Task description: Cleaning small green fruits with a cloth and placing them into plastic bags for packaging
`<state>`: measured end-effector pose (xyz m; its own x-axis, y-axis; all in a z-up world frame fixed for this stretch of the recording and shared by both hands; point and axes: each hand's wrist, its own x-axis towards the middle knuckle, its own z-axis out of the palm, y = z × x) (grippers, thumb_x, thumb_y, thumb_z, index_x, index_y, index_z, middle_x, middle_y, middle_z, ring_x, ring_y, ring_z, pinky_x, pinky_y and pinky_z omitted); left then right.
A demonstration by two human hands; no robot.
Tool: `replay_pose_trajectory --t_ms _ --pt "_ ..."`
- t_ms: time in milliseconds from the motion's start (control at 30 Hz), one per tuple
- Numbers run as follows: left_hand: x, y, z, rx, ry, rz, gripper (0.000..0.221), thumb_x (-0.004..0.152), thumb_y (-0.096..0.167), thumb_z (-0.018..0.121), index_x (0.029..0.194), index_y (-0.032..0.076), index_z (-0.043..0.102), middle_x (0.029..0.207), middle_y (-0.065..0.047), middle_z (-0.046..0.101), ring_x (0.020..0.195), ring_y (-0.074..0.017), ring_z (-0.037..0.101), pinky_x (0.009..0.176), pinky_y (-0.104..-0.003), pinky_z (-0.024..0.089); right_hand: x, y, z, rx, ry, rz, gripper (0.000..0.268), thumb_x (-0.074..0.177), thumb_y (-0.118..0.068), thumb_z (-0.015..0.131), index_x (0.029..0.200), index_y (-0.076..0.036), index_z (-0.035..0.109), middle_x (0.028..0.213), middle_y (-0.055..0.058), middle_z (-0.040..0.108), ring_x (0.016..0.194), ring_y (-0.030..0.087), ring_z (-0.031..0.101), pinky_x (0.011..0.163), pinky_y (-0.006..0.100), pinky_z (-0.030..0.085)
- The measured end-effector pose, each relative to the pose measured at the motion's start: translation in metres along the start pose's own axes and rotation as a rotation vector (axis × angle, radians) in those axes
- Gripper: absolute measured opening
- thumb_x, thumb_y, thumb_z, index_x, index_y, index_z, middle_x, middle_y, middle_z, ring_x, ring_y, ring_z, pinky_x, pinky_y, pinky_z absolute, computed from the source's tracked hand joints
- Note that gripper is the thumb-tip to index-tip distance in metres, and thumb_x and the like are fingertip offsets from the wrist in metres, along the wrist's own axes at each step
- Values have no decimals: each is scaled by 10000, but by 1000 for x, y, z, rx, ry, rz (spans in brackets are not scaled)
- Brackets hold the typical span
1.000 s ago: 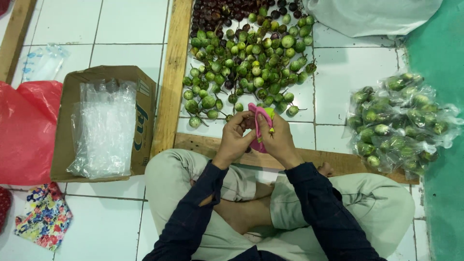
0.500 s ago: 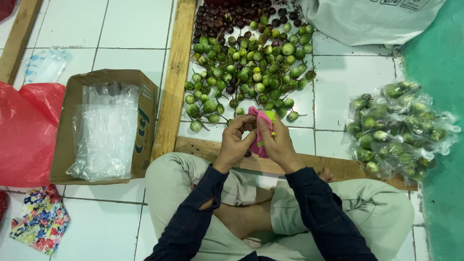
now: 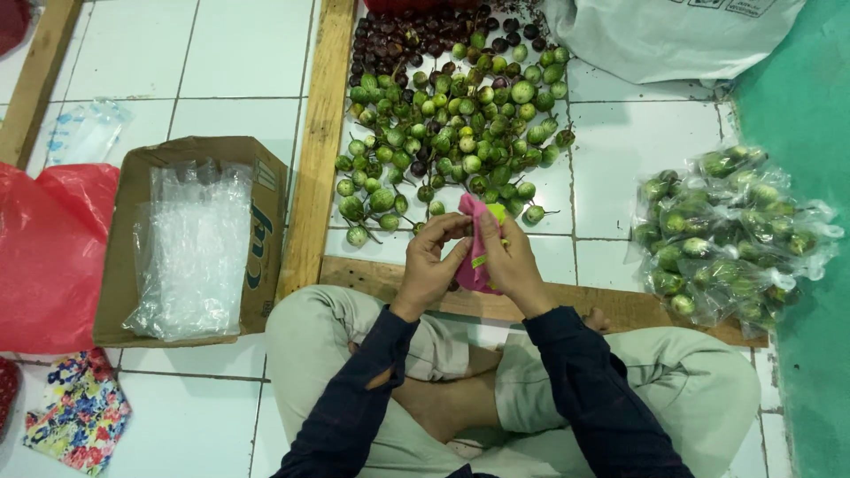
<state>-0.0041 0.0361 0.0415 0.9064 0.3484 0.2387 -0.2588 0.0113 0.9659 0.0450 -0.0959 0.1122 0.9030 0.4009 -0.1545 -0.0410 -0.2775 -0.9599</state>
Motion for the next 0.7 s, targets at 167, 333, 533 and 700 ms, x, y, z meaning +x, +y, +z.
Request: replay_pose_trajectory --t_ms 167,333,533,700 --pt "-3 1 5 22 4 27 309 903 2 753 1201 4 676 1036 -117 687 1001 -171 660 871 -357 530 17 37 4 -79 34 -122 292 1037 -376 592 968 -111 694 750 131 717 772 289 720 758 430 557" --pt "-7 -30 3 -86 17 -33 298 901 41 782 1176 13 672 1033 -83 701 988 -139 667 874 -330 531 14 23 5 -125 100 -164 284 1035 -342 607 905 -102 686 728 141 696 740 244 687 714 386 542" --pt "-5 -29 3 -255 49 -180 279 917 -20 732 1188 -31 668 1000 -120 711 938 -150 687 835 -294 562 17 46 0 -149 113 -178 317 1068 -345 542 938 -97 688 704 172 663 672 300 681 686 416 540" --pt "-8 -64 3 -530 144 -314 279 932 -9 718 1199 -59 655 1027 -160 714 950 -197 730 820 -285 595 12 14 -9 122 148 -83 357 1123 -373 411 1083 -75 604 771 88 628 670 223 622 780 406 533"
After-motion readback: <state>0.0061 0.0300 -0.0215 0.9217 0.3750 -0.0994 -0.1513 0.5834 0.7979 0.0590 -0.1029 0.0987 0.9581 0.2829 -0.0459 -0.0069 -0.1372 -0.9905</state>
